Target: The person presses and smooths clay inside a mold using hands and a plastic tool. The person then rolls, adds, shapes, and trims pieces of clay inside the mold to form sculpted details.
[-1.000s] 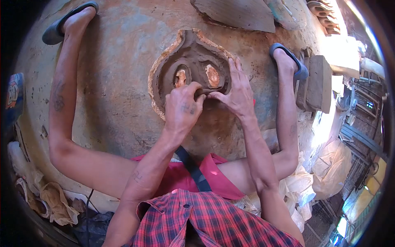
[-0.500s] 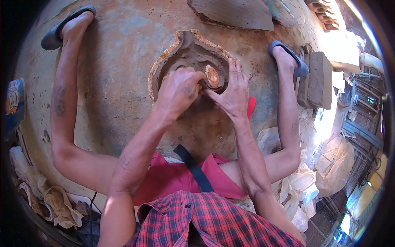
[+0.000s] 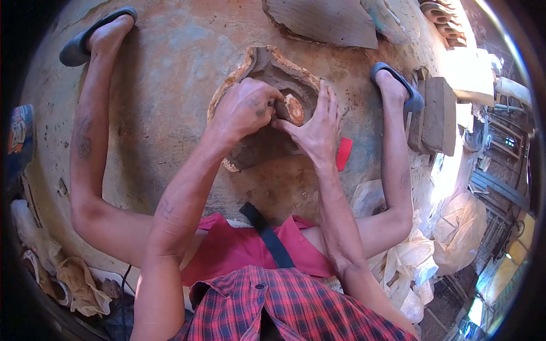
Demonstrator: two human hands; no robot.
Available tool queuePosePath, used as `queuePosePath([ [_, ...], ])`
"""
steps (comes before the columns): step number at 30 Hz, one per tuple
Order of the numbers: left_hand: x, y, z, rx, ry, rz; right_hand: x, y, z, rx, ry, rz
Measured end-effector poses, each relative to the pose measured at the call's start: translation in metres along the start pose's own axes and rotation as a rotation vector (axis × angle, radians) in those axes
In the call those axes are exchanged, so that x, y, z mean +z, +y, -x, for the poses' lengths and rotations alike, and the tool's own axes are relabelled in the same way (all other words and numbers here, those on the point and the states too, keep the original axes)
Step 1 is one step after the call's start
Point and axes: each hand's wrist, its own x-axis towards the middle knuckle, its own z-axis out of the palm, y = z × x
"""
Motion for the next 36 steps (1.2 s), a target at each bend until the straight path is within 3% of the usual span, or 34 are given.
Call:
queuePosePath([
  [6,0.0,-0.012,-0.003,-0.022,0.045,-0.025,0.005,-0.01,0.002,0.102,-0.01,0.055],
  [15,-0.004,-0.005,-0.012,-0.305,-0.06,0.128,0.012,-0.016,-0.004,0.126,0.054,0.105],
  [17,0.001,-0.01,-0.007,-0.162,0.146,0.096,0.011,-0.017,-0.005,0.115,0.058,0.096],
  [21,-0.005,-0.017,-0.003,-0.18,0.273,0.139,0.014,-0.025,-0.01,0.176,0.027,0.081],
  [26,-0.028,-0.01,0.02,-0.405,0.475,0.329,0.014,-0.034,-0.013,0.215,0.045,0.096],
  [36,-0.004,-0.029,0.076,-0.612,0.787,0.201,0.012,-0.051,-0.023,0.34,0.002,0.128],
])
